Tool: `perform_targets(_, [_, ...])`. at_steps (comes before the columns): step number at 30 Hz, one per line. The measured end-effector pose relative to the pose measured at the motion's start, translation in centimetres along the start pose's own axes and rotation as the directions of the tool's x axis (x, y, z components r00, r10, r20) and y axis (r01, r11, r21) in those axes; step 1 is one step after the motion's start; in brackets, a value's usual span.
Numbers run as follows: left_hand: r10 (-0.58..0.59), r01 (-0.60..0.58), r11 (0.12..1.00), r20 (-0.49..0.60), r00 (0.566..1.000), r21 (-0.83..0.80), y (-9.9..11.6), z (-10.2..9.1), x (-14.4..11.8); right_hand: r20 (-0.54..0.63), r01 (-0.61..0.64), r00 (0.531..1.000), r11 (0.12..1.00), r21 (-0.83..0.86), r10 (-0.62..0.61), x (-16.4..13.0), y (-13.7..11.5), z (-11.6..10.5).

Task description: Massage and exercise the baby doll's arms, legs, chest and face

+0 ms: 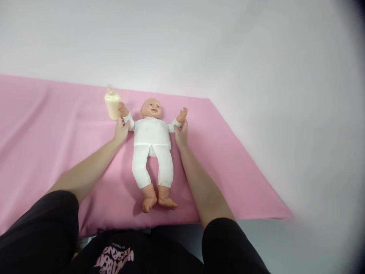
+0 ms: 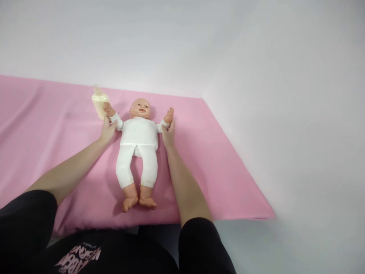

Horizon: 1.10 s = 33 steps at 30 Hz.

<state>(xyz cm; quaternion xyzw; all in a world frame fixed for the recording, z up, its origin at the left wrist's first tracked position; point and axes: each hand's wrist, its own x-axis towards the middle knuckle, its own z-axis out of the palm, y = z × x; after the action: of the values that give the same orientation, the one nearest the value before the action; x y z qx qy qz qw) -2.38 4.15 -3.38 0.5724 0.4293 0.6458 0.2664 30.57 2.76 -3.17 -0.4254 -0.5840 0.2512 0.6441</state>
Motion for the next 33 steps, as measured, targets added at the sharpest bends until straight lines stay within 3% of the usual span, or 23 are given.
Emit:
perform_targets(3, [0.131, -0.147, 0.974, 0.098, 0.986, 0.17, 1.0, 0.2, -0.5, 0.028, 0.005, 1.0, 0.998, -0.061, -0.004, -0.5, -0.8, 0.5])
perform_targets(6, [0.231, -0.297, 0.904, 0.232, 0.945, 0.308, 2.4, 0.2, -1.0, 0.115, 0.118, 0.988, 0.98, -0.158, -0.101, -0.9, -1.6, 0.7])
perform_targets(9, [0.241, -0.376, 0.843, 0.354, 0.904, 0.385, 3.5, 0.1, -1.4, 0.227, 0.264, 0.951, 0.931, -0.254, -0.208, -1.0, -2.3, 0.9])
perform_targets(12, [0.203, -0.379, 0.831, 0.411, 0.889, 0.408, 3.6, 0.3, -1.6, 0.293, 0.325, 0.926, 0.9, -0.291, -0.24, -1.0, -2.7, 1.0])
perform_targets(18, [0.182, -0.296, 0.91, 0.361, 0.915, 0.291, 3.1, 0.7, -1.5, 0.276, 0.254, 0.943, 0.936, -0.245, -0.184, -1.0, -3.3, 1.1])
perform_targets(26, [0.174, -0.281, 0.907, 0.33, 0.928, 0.313, 3.8, 0.5, -1.5, 0.228, 0.207, 0.96, 0.958, -0.198, -0.16, -1.0, -3.2, 1.1])
perform_targets(30, [0.18, -0.23, 0.949, 0.229, 0.957, 0.214, 3.6, 0.5, -1.2, 0.128, 0.099, 0.988, 0.989, -0.108, -0.085, -0.9, -2.5, 1.1])
perform_targets(33, [0.105, -0.116, 0.988, 0.104, 0.989, 0.101, 2.8, 0.5, -1.0, 0.053, -0.014, 0.999, 1.0, -0.005, 0.014, -0.7, -2.0, 1.0])
